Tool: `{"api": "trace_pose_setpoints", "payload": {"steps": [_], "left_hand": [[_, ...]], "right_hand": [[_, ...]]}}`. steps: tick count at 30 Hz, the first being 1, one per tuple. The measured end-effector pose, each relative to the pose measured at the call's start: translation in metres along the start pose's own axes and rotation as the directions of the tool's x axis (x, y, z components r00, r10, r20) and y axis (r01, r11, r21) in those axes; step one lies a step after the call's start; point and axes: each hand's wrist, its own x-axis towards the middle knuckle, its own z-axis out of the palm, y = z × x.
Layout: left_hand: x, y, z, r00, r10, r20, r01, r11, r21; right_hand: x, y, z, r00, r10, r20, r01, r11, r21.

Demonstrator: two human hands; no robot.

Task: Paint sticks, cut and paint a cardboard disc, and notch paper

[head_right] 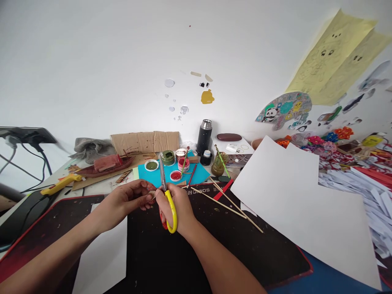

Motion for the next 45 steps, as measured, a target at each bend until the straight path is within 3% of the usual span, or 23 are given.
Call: {"api": "trace_pose_setpoints", "payload": {"steps": [8,15,22,32,45], "left_hand": [[0.000,-0.002,0.002,0.998,0.020,-0.051,-0.019,1.000,0.019],[-0.001,-0.006,0.006,0.997,0.002,-0.080,0.011,0.986,0.165],[0.003,0.003,0.003,0.998,-0.052,-0.020,0.051,0.998,-0.033],[0.002,0.002,-0.003,0.998,-0.057,0.010,0.057,0.998,-0.027],[0.001,-0.001,-0.003,1.000,-0.020,0.012,0.021,0.997,-0.068]], "right_hand": [[0.002,0.006,0.001,1.000,0.009,0.010,-0.009,1.000,0.000],[0.001,0.004,0.005,0.997,0.060,-0.045,-0.063,0.996,-0.058],[0.000,0.000,0.005,0.998,0.033,-0.061,-0.036,0.998,-0.050],[-0.001,0.001,0.002,1.000,0.012,0.010,-0.012,0.999,-0.050],[0.001,-0.004,0.002,0.999,0.006,-0.052,-0.006,1.000,-0.004]]}}
